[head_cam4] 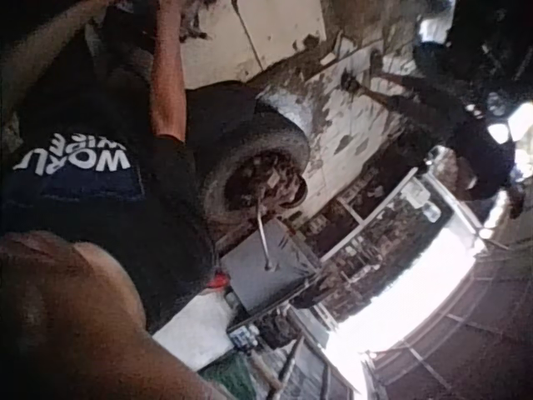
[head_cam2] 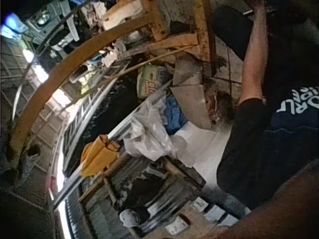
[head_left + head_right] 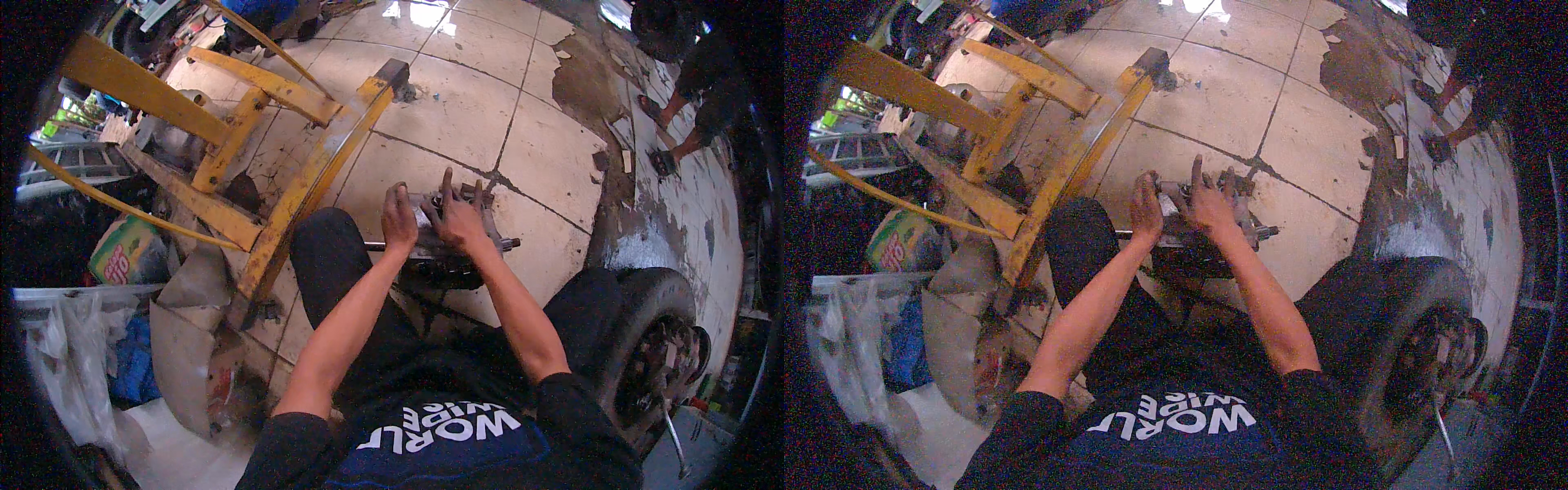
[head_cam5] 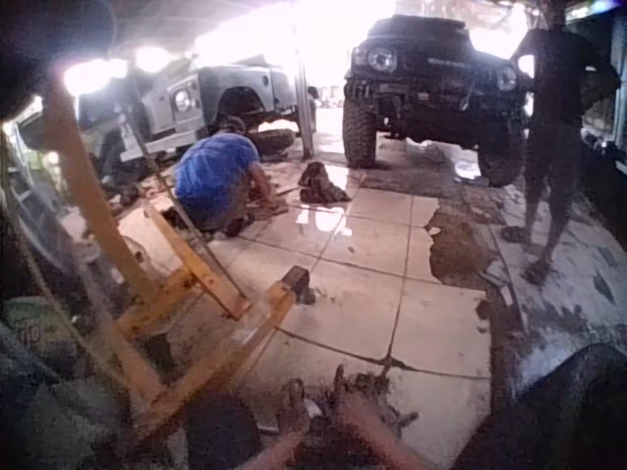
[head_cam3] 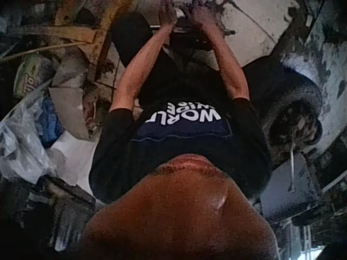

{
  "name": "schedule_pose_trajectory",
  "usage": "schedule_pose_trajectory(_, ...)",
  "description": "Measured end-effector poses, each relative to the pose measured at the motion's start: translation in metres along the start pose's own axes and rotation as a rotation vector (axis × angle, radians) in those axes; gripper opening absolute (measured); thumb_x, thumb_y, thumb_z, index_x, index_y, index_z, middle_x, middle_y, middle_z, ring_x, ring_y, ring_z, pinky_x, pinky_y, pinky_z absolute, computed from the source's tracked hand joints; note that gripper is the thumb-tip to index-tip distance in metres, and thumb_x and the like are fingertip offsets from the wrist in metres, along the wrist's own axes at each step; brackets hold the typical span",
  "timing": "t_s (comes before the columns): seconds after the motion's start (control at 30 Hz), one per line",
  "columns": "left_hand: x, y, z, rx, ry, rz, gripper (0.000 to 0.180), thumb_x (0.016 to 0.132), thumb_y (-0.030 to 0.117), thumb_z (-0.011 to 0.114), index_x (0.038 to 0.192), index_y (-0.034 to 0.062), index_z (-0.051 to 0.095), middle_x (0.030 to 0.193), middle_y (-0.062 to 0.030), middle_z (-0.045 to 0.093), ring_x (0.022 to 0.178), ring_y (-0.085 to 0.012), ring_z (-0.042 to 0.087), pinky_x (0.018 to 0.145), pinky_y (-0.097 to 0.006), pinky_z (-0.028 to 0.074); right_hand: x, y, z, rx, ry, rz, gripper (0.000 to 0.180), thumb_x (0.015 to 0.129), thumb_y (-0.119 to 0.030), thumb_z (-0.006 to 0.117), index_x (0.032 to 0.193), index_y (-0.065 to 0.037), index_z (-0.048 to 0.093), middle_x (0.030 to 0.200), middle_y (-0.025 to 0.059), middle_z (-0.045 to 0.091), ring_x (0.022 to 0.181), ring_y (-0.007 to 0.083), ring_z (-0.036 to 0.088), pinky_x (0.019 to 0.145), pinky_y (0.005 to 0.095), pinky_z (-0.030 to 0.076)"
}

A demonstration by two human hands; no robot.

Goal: The person sits on the floor and assembles a mechanical part by hand, repeatedly attaching and detaching small metal components. The person manipulates the part with both hands, adjusting the position of the components throughout the process.

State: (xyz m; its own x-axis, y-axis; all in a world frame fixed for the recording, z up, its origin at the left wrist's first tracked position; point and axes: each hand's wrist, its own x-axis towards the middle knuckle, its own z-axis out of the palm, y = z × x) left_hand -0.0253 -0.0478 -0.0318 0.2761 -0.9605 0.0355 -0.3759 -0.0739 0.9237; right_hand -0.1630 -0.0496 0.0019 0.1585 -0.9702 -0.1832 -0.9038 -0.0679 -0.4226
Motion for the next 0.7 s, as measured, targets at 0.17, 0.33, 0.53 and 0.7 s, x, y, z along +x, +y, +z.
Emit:
schedule_pose_trajectory(0.17,-0.001,0.003,0.000,-0.016,0.018,-0.001,0.053,0.101,0.043,0.032,0.115,-0.0016,0.057,0.108,-0.0252,0.062,0.103,-0.0426,0.057,0.090,-0.046,0.043,-0.025,0.000,0.002,-0.162,0.185,-0.204,0.093,0.096,-0.049,0.043,0.147,0.006,-0.012,0.111,0.0203,0.067,0.122,0.0398,0.051,0.114,0.0592,0.003)
schedule_pose_trajectory(0.33,-0.002,-0.001,0.001,0.027,0.016,0.073,0.054,0.101,0.044,0.032,0.116,-0.0015,0.057,0.109,-0.0244,0.061,0.104,-0.0418,0.058,0.090,-0.044,0.043,-0.014,-0.002,-0.009,-0.070,0.113,-0.160,0.095,0.095,-0.051,0.043,0.147,0.005,-0.013,0.106,0.0256,0.066,0.122,0.0436,0.051,0.115,0.0532,0.011)
schedule_pose_trajectory(0.53,0.001,-0.007,-0.001,-0.068,-0.003,0.066,0.053,0.101,0.044,0.034,0.116,-0.0019,0.056,0.113,-0.0241,0.061,0.108,-0.0392,0.057,0.091,-0.042,0.043,-0.010,-0.011,-0.013,0.107,-0.025,0.016,0.097,0.094,-0.052,0.045,0.147,0.005,-0.013,0.099,0.0322,0.065,0.121,0.0476,0.049,0.114,0.0468,0.022)
schedule_pose_trajectory(0.7,0.003,0.012,-0.006,-0.153,-0.131,-0.077,0.050,0.102,0.037,0.031,0.122,-0.0014,0.055,0.126,-0.0206,0.055,0.116,-0.0318,0.053,0.101,-0.041,0.039,-0.028,-0.004,0.013,-0.085,0.285,-0.145,0.097,0.094,-0.050,0.046,0.147,0.005,-0.014,0.103,0.0297,0.065,0.110,0.0497,0.056,0.113,0.0485,0.027)
